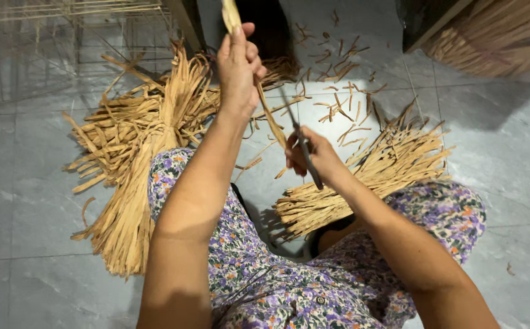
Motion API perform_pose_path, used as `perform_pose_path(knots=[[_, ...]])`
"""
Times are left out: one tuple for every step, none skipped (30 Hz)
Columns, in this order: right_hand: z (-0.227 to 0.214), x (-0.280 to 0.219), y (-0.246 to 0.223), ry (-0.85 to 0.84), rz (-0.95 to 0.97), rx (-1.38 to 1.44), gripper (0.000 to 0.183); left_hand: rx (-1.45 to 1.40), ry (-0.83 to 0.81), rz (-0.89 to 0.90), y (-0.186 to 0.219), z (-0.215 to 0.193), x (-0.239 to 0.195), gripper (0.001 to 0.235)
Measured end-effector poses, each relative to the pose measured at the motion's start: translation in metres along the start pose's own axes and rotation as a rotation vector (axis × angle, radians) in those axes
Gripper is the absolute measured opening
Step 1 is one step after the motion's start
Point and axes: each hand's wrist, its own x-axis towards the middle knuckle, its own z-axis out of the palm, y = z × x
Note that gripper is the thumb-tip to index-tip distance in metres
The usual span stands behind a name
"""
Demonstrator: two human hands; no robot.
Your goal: The person sits on the floor and uses shears to trim the ends of dried plant strips. They gather the strips into bundles, cut them to a uniform length, and occasionally adjust the bundle or remove cut pieces.
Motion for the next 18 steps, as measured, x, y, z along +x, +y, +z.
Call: perform_pose_path(knots=[[0.002, -0.002, 0.005, -0.019, 0.035, -0.016, 0.015, 0.038, -0.001, 0.041, 0.008, -0.002, 0.004, 0.033], [0.003, -0.003, 0.009, -0.039, 0.069, -0.033, 0.014, 0.077, -0.002, 0.083, 0.015, -0.003, 0.006, 0.033], [0.003, -0.005, 0.014, -0.056, 0.103, -0.05, 0.013, 0.068, -0.028, 0.07, 0.019, -0.003, 0.006, 0.033], [0.002, -0.004, 0.018, -0.071, 0.094, -0.036, 0.013, 0.059, -0.054, 0.057, 0.023, -0.003, 0.005, 0.033], [0.001, -0.005, 0.021, -0.088, 0.088, -0.025, 0.012, 0.048, -0.075, 0.043, 0.026, -0.004, 0.004, 0.033], [0.0, -0.005, 0.025, -0.105, 0.083, -0.013, 0.012, 0.048, -0.083, 0.053, 0.029, -0.005, 0.003, 0.033], [-0.002, -0.006, 0.029, -0.127, 0.132, -0.047, 0.01, 0.049, -0.094, 0.062, 0.032, -0.005, 0.004, 0.033], [-0.002, -0.008, 0.032, -0.15, 0.181, -0.082, 0.009, 0.05, -0.104, 0.071, 0.035, -0.004, 0.005, 0.034], [-0.002, -0.01, 0.036, -0.169, 0.23, -0.116, 0.007, 0.052, -0.102, 0.079, 0.039, -0.004, 0.006, 0.034], [0.0, -0.011, 0.04, -0.188, 0.279, -0.148, 0.007, 0.053, -0.101, 0.087, 0.045, -0.006, 0.007, 0.035], [0.003, -0.011, 0.044, -0.203, 0.326, -0.179, 0.007, 0.054, -0.102, 0.093, 0.049, -0.006, 0.008, 0.035], [0.005, -0.012, 0.047, -0.218, 0.373, -0.211, 0.008, 0.064, -0.114, 0.084, 0.052, -0.006, 0.008, 0.036], [0.007, -0.014, 0.048, -0.219, 0.383, -0.231, 0.008, 0.075, -0.122, 0.074, 0.056, -0.007, 0.007, 0.036], [0.009, -0.015, 0.048, -0.221, 0.393, -0.252, 0.009, 0.085, -0.131, 0.064, 0.058, -0.007, 0.005, 0.036], [0.01, -0.015, 0.047, -0.224, 0.401, -0.275, 0.01, 0.083, -0.158, 0.063, 0.059, -0.005, 0.003, 0.037], [0.011, -0.015, 0.045, -0.233, 0.429, -0.334, 0.009, 0.081, -0.186, 0.062, 0.059, -0.002, 0.0, 0.037], [0.01, -0.018, 0.043, -0.24, 0.456, -0.393, 0.01, 0.079, -0.214, 0.061, 0.06, 0.0, -0.003, 0.038], [0.011, -0.019, 0.042, -0.247, 0.483, -0.452, 0.011, 0.08, -0.219, 0.061, 0.064, 0.002, -0.004, 0.039]])
